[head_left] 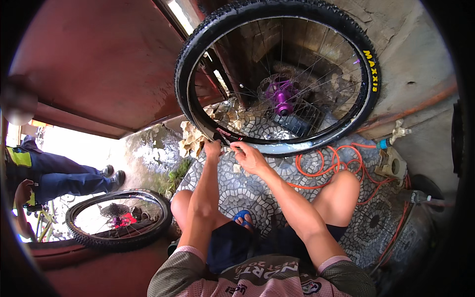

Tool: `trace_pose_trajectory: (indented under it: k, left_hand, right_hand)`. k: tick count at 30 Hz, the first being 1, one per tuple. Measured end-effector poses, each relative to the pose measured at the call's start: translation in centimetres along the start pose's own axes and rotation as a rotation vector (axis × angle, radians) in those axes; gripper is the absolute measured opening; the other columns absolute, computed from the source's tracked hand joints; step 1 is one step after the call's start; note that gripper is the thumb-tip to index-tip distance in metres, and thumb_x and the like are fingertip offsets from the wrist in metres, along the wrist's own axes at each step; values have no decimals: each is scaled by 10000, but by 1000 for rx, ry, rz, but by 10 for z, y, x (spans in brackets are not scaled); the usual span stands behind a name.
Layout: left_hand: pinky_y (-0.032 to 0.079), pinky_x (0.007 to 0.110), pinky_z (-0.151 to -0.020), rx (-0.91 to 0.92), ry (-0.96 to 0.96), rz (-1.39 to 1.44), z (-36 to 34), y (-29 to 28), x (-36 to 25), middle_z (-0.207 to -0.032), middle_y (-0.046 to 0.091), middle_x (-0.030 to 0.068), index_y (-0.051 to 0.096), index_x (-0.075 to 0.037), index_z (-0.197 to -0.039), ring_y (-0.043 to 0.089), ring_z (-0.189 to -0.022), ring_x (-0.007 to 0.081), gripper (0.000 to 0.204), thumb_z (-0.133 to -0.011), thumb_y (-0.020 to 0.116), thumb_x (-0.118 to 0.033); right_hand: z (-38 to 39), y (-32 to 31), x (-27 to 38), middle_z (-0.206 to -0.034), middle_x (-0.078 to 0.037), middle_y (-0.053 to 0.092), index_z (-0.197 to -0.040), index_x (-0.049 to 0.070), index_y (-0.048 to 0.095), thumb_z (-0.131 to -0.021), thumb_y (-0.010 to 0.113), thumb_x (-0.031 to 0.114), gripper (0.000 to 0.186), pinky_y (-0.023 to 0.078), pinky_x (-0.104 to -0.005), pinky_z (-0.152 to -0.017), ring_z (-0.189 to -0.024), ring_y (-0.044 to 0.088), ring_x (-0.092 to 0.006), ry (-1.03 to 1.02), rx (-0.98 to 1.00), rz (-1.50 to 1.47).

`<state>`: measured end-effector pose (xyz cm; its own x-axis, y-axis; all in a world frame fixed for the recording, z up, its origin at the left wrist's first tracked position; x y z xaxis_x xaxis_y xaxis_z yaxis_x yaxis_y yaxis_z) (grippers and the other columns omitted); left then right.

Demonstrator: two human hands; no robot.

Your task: The person removes a bicycle tire from the rim using tire levers, then re-seats the tire bead onto the rim by hand and with tools. The person works on a single wheel placed on a tiled floor.

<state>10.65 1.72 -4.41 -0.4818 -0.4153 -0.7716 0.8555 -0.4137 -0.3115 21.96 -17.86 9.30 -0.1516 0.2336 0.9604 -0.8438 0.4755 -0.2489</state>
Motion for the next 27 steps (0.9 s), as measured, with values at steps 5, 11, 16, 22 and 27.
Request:
trace_pose_trajectory:
  k: [5,11,16,22,27]
  left_hand:
    - [601,390,-582,45,-15,114,8,5,17,-1097,689,83,476,-101,-1412,680,-928,223,585,-896,752,-84]
    - [577,396,-632,-385,329,-402,-8,-94,-54,-1119,684,197,421,14,-1483,683,-847,255,749,-894,822,-217]
    - [538,465,-979,-129,500,-725,29,-97,-165,-1193,730,269,644,32,-1309,701,-1141,405,707,-856,783,-493]
    - [565,485,-928,-39,564,-1224,126,-132,-248,-1090,743,282,723,26,-1180,716,-1054,436,555,-888,749,-445]
    - [584,455,-917,-157,547,-1194,144,-136,-241,-1094,767,239,729,-1,-1160,751,-1038,373,508,-912,776,-442]
  right_hand:
    - [19,-2,-38,-1142,-188,747,-1382,149,602,-984,572,269,416,548,-464,-853,-992,714,-392,171,123,99]
    - [16,-12,-42,-1171,-178,747,-1374,139,612,-981,571,272,417,540,-463,-873,-1006,712,-397,195,111,65]
    - [-15,-16,-17,-1161,-206,736,-1399,135,588,-986,556,262,433,540,-467,-884,-1032,704,-402,43,35,-37]
    - [-40,6,5,-989,-138,751,-1527,86,500,-1007,484,154,525,551,-360,-817,-830,740,-194,36,290,-161]
    - [-72,22,-2,-921,-76,775,-1477,35,501,-1034,561,136,458,506,-301,-635,-664,630,-120,-23,172,-379]
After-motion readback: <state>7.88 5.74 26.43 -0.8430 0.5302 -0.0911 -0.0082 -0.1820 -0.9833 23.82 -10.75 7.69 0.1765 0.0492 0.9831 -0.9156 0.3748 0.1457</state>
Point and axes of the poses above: each hand's wrist, its own z-axis away from the middle knuckle, its own y-axis out of the palm, x = y × z, the point moved 7 cm from there along -z, towards the middle knuckle
